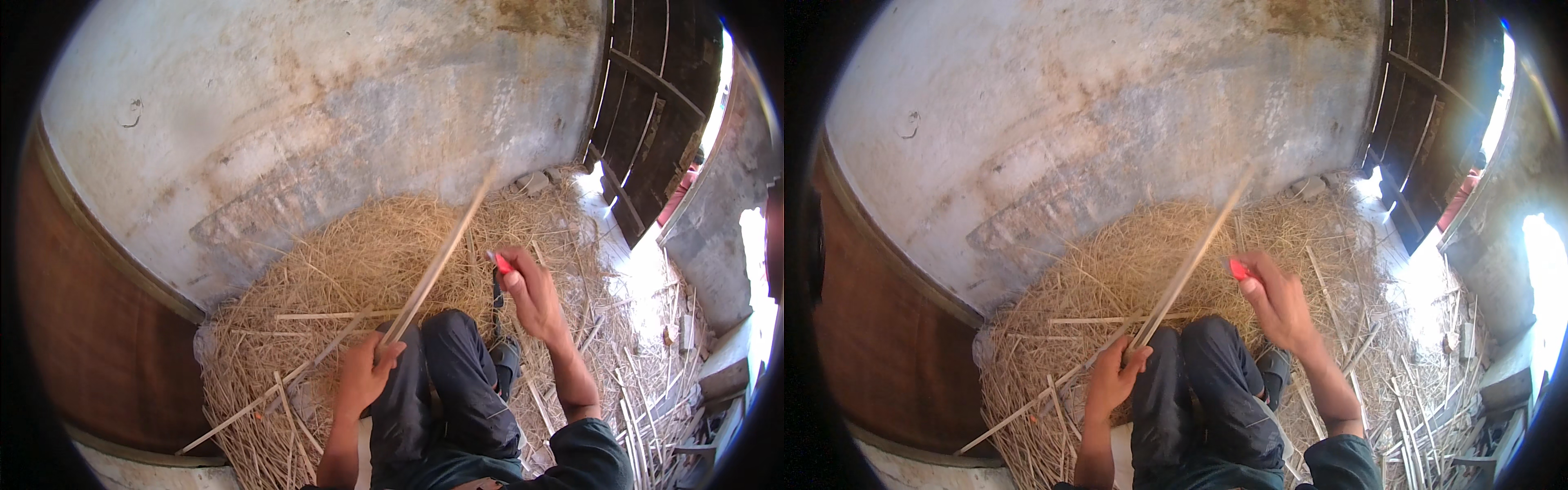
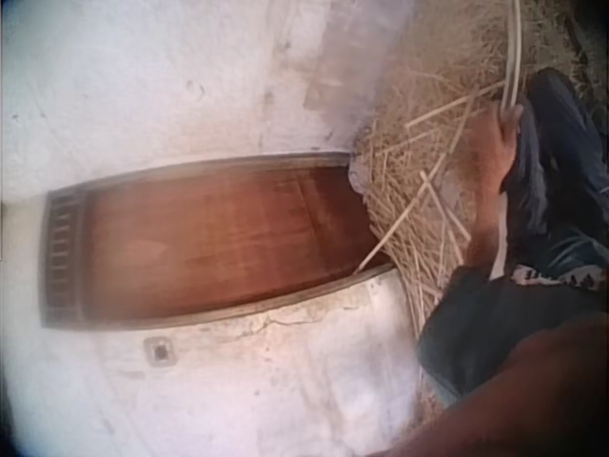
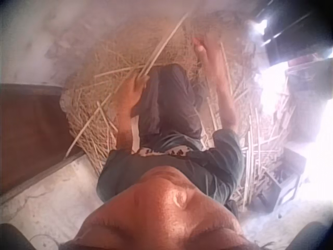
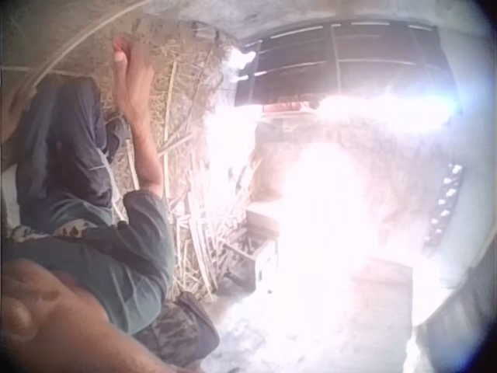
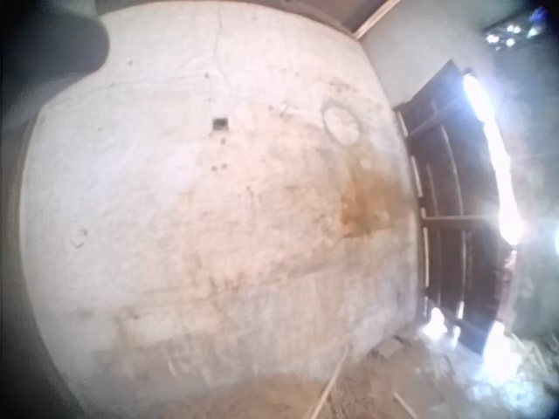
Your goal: The person sits on a straw-covered floor and uses a red utility knife to shave and sharpen a long, thin wooden stick. They rotate the stick and scrape the blade along its length to smooth the surface and create a pointed tip. The person also uses a large black machete to scrape the stick's surface.
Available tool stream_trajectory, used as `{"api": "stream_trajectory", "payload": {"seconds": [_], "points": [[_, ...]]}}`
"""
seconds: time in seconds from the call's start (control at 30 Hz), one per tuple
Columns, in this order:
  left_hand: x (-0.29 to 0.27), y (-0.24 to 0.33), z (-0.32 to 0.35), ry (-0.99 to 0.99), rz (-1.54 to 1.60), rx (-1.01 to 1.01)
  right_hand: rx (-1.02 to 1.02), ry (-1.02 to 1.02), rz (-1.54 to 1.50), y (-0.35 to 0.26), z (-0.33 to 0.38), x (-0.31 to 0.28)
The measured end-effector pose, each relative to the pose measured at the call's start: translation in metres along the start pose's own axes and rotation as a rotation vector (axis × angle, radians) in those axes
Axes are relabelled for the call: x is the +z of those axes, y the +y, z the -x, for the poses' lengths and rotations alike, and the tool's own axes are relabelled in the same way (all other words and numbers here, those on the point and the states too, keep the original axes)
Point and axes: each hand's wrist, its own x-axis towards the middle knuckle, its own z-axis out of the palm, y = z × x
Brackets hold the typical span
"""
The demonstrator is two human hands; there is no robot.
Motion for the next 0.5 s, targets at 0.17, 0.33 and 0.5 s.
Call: {"api": "stream_trajectory", "payload": {"seconds": [0.17,0.33,0.5], "points": [[0.016,0.048,0.004,-0.025,0.637,-0.213,-0.147,-0.061,0.101,0.015,0.038,0.038],[0.035,0.040,0.010,0.018,0.773,-0.110,-0.358,-0.102,0.167,0.011,0.045,0.060],[0.032,0.060,0.011,0.144,0.488,0.072,-0.399,-0.091,0.188,0.008,0.044,0.060]]}}
